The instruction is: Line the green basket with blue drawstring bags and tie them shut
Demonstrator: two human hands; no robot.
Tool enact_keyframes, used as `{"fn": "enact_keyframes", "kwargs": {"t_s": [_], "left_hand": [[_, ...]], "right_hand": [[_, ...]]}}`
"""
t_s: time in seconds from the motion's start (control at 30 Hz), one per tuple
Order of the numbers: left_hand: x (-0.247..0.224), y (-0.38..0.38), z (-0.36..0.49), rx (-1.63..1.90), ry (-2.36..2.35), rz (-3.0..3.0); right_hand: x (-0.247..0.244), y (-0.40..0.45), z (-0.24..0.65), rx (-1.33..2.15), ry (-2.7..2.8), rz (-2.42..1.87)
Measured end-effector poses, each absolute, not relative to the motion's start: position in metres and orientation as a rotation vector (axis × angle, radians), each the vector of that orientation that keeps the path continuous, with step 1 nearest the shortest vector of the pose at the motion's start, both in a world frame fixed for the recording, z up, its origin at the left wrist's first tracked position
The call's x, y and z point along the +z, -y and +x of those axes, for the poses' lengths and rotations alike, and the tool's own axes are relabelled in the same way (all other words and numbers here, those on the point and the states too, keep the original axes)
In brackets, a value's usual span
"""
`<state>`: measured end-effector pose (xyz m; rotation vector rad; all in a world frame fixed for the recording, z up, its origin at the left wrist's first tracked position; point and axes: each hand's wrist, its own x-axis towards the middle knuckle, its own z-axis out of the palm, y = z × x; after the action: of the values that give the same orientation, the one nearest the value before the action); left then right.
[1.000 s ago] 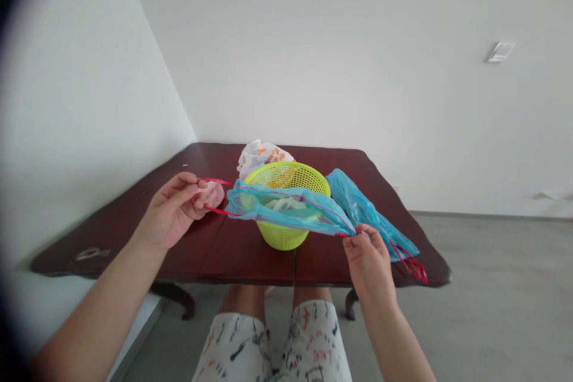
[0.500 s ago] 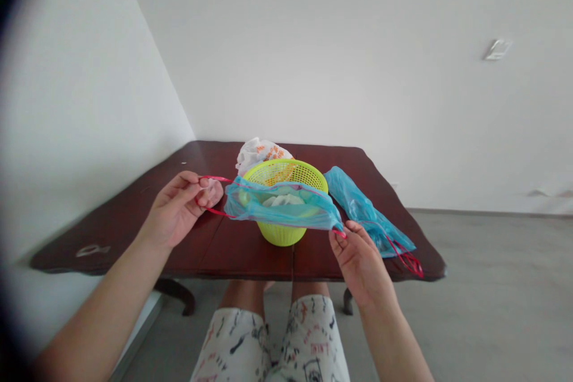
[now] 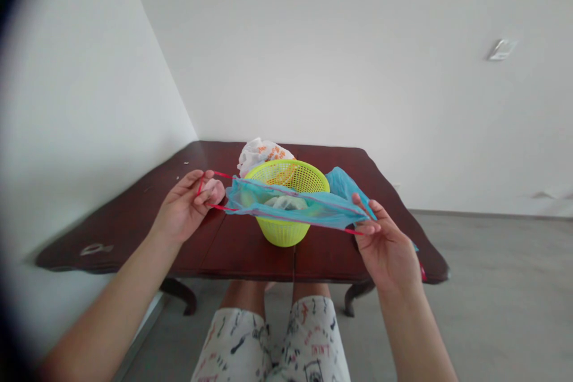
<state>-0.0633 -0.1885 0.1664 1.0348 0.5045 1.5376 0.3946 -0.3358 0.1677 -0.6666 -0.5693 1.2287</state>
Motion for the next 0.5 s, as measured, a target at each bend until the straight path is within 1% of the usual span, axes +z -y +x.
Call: {"fn": "enact_keyframes", "kwargs": {"t_s": [0.17,0.3,0.5], "left_hand": [[0.154,0.179,-0.05,1.602,-0.468,0.957],[0.15,0.176,-0.036,1.629,-0.453,1.003],[0.156,0.176,-0.02,1.722,-0.464,1.1]], "right_hand": [[0.177,0.339,0.374,1.316,0.553,-0.688],[0.177,0.344,0.365,1.407,0.644,-0.851],[0.169,0.351,0.366,1.397,0.849,-1.043]]}}
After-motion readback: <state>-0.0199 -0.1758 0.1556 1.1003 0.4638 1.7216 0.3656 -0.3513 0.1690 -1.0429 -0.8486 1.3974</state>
